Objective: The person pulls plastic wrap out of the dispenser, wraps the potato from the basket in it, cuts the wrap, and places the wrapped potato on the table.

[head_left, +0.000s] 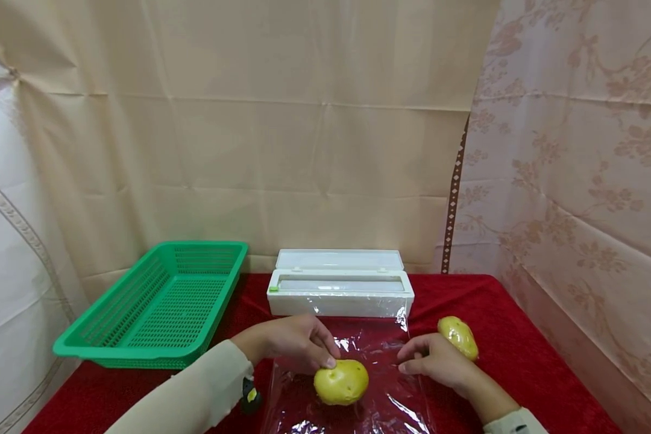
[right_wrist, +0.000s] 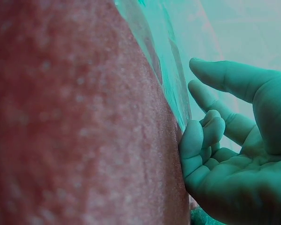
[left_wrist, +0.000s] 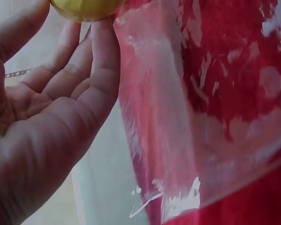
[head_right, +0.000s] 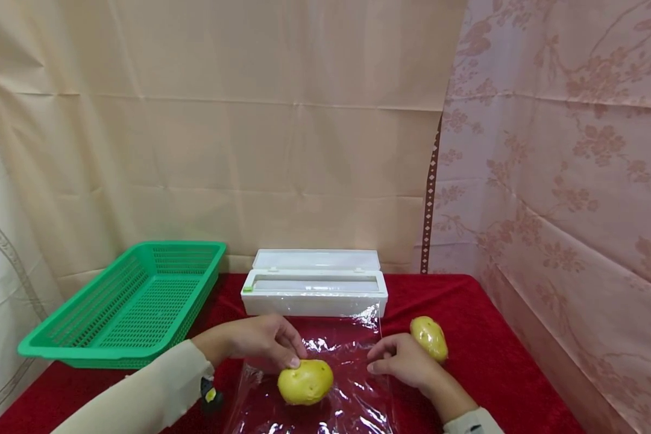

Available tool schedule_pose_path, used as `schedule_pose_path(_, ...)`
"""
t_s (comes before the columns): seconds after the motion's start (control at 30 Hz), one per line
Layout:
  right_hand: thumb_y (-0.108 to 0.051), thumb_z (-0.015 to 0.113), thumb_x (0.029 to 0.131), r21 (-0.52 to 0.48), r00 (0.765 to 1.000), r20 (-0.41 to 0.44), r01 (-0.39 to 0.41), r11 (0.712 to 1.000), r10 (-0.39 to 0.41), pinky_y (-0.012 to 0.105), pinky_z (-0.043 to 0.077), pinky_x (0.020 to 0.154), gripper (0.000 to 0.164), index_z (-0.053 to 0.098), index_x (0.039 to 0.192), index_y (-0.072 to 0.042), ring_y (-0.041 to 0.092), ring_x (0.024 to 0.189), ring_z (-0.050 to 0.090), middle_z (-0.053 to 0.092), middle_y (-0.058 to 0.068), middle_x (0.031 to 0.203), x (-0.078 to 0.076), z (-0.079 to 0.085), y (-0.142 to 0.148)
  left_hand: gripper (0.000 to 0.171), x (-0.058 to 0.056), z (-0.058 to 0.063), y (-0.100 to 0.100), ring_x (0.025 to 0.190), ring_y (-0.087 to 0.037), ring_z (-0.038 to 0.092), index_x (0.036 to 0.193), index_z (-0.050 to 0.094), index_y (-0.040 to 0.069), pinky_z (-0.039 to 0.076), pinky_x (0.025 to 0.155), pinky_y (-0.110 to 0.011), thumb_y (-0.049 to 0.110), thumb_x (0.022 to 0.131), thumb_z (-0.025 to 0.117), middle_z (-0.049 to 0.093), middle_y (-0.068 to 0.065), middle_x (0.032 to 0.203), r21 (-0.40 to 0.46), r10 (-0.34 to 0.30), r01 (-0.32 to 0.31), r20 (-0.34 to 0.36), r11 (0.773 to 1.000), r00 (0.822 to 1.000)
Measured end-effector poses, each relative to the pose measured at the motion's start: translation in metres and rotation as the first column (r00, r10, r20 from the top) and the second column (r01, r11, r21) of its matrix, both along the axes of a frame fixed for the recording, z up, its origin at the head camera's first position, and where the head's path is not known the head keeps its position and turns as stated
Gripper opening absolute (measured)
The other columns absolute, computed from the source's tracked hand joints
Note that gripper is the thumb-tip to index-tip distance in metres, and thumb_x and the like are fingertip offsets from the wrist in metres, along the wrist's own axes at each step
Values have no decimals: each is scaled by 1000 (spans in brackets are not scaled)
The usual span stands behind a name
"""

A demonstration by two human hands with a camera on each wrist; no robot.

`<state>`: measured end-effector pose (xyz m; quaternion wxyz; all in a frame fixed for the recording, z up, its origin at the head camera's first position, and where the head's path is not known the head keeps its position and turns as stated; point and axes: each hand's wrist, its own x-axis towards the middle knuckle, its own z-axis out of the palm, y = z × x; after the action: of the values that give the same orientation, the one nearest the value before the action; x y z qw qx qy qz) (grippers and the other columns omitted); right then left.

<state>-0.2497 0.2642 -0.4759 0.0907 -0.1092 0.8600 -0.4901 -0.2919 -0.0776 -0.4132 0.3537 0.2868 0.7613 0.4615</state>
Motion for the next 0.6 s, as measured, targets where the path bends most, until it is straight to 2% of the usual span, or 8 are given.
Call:
schedule_pose_path(0.13,-16,84,83,1,1000,5,1,1000,-1,20,41,58,22,77,100,-5,6,67,49,54,-3,72,1,0,-1,16,-1,-7,10,82,-11,70,107,77,7,62,79,-31,15,94,77,79,-5,96,5,-65,65,20,998,998)
schedule_pose_path(0.2,-16,84,83,-1,1000,7,4,1000,-4,20,41,58,22,77,100,-5,6,67,49,53,-3,72,1,0,-1,15,-2,-10,14,82,-11,69,108,77,7,61,79,-31,14,95,75,79,-5,95,14,-90,89,55,996,994)
schedule_pose_path(0.3,-16,84,82,-3,1000,4,9,1000,-9,19,41,58,21,77,100,-5,6,67,49,53,-3,72,2,1,-2,15,-4,-13,18,82,-12,67,110,76,5,61,82,-33,12,96,73,78,-6,95,28,-104,101,123,995,987)
schedule_pose_path(0.37,-16,84,82,0,1000,2,10,1000,-10,19,41,58,21,77,99,-5,6,67,49,53,-3,72,2,0,-2,16,-6,-15,20,82,-13,68,110,76,5,61,82,-34,13,97,73,78,-6,95,25,-101,98,136,995,986)
schedule_pose_path(0.6,-15,84,82,-12,1000,8,4,1000,-4,20,41,58,22,77,99,-4,6,68,49,54,-2,72,3,2,-1,14,-12,-21,23,80,-12,70,108,77,5,61,79,-33,12,97,72,79,-7,96,1,-97,97,75,995,992)
